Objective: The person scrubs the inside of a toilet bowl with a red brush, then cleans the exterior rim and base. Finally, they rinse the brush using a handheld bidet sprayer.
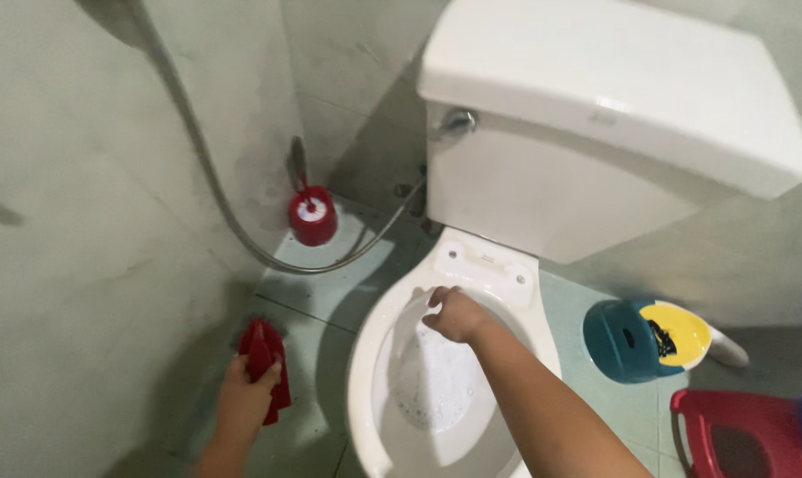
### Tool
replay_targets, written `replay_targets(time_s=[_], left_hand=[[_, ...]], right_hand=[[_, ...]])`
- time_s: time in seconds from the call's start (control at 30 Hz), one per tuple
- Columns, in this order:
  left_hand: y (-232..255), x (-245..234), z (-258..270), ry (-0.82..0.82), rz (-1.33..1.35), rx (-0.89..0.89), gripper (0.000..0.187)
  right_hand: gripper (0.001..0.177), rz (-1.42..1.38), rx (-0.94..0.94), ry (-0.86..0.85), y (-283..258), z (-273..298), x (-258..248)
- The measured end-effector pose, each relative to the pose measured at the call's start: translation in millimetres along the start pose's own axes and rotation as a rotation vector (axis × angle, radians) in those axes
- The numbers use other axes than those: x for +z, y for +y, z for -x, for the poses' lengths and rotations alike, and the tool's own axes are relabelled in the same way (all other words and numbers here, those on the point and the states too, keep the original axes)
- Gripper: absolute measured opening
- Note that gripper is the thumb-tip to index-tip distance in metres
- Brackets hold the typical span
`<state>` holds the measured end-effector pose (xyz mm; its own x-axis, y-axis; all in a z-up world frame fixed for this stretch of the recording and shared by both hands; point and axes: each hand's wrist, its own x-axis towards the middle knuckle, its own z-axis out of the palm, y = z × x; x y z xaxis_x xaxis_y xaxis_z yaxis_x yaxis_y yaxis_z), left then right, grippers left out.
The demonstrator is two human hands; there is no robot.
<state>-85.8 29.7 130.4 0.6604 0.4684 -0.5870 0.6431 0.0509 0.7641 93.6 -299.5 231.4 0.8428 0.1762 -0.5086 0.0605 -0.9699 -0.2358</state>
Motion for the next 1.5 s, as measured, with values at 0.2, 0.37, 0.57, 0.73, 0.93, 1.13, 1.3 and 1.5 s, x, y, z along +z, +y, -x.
replay_targets(time_s=[0.2,0.37,0.57,0.73,0.93,1.13,1.3,1.5], left_hand=[[26.8,-44.0,65.5,0.015,-0.02,-0.106,0.06],[57.5,-65.0,80.1,0.022,-0.021,-0.082,0.071],[103.9,-75.2,20.0,0.024,-0.037,0.151,0.072],[136.6,-87.7,-8.7,-0.022,0.028,0.09,0.067],[115.4,-79.3,-39.4,-0.004,-0.018,0.073,0.068],[95.1,-65.7,-71.3,-0.023,-0.087,0.03,0.068],[91.9,-64.3,-93.7,0.014,-0.076,0.082,0.062],[82.8,-79.8,-106.2,0.021,-0.138,0.063,0.059]], right_hand=[[0.05,0.097,-0.134,-0.054,-53.7,39.5,-57.9],[0.05,0.102,-0.252,0.025,-118.8,9.1,-94.1],[0.05,0.024,-0.231,0.186,-214.3,-46.9,-136.1],[0.056,-0.015,-0.16,0.163,-256.4,-99.0,-143.0],[0.066,0.118,-0.251,0.273,-270.4,-189.3,-113.8],[0.074,0.194,-0.317,0.314,-296.3,-254.2,-91.9],[0.085,0.178,-0.285,0.284,-308.0,-292.1,-75.4],[0.065,0.169,-0.342,0.238,-302.7,-338.5,-54.5]])
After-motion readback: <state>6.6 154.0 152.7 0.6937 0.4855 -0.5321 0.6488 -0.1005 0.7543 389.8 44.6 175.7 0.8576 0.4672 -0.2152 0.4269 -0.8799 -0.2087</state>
